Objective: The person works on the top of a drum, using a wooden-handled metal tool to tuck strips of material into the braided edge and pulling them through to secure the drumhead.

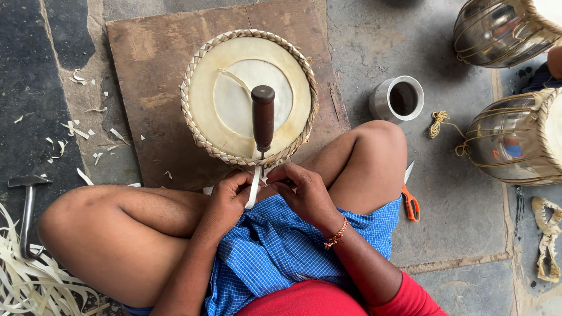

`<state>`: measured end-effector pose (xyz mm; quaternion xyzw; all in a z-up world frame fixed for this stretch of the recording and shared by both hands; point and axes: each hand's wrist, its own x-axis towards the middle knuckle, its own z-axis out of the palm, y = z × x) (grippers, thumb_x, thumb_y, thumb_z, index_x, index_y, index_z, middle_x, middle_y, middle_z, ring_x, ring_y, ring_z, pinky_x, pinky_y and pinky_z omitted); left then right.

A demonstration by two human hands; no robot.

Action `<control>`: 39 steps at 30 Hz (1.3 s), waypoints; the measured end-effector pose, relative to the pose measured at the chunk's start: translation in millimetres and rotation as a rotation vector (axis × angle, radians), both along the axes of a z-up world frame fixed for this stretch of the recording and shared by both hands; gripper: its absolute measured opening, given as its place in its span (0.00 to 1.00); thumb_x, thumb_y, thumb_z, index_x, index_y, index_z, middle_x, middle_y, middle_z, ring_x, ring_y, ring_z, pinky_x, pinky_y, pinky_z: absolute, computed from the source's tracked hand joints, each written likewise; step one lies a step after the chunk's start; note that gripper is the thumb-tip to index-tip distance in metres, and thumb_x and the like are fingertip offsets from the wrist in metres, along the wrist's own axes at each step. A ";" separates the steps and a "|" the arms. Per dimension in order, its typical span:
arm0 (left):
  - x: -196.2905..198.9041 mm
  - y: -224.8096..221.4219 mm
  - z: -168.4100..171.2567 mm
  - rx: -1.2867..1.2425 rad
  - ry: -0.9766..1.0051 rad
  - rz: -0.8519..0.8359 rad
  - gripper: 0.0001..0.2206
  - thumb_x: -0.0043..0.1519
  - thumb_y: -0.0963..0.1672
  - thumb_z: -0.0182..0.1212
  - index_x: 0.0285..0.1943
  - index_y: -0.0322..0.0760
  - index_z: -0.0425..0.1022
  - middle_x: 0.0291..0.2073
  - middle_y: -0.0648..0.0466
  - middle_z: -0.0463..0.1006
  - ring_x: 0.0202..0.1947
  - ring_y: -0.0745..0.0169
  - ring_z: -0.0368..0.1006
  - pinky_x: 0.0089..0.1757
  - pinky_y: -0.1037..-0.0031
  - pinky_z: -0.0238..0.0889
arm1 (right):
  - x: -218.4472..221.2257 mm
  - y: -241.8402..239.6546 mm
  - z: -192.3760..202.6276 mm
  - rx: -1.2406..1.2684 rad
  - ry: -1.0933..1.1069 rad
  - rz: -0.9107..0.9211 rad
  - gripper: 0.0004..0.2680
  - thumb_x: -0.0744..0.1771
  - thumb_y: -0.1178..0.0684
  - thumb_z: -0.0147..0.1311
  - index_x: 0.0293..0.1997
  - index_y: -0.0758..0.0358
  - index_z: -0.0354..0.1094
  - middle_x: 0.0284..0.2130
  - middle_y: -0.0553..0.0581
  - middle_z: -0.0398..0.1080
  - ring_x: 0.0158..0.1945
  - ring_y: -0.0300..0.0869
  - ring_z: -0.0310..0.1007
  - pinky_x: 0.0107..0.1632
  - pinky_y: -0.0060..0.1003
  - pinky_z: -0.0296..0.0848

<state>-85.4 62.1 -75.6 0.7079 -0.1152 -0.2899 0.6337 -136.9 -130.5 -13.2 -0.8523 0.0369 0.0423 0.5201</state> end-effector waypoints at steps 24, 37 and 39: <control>-4.6 -4.8 -11.5 0.126 -0.016 0.259 0.05 0.60 0.39 0.67 0.42 0.30 0.82 0.21 0.56 0.79 0.19 0.76 0.71 0.24 0.81 0.65 | -25.1 13.3 13.2 0.173 0.191 0.144 0.16 0.65 0.59 0.60 0.59 0.63 0.66 0.36 0.52 0.76 0.35 0.38 0.77 0.39 0.33 0.77; -8.0 -9.5 -14.5 0.132 -0.022 0.285 0.04 0.61 0.39 0.67 0.42 0.29 0.82 0.20 0.56 0.79 0.19 0.77 0.72 0.23 0.81 0.64 | -34.0 7.1 -5.0 0.061 0.080 0.128 0.11 0.65 0.59 0.59 0.52 0.62 0.70 0.39 0.57 0.74 0.39 0.42 0.79 0.41 0.36 0.79; -8.9 -10.4 -14.9 0.147 -0.058 0.283 0.04 0.61 0.39 0.67 0.42 0.29 0.82 0.21 0.55 0.80 0.20 0.77 0.73 0.24 0.81 0.66 | -30.1 3.7 -7.0 0.046 0.083 0.053 0.13 0.65 0.60 0.58 0.55 0.62 0.70 0.39 0.57 0.74 0.39 0.42 0.79 0.41 0.35 0.79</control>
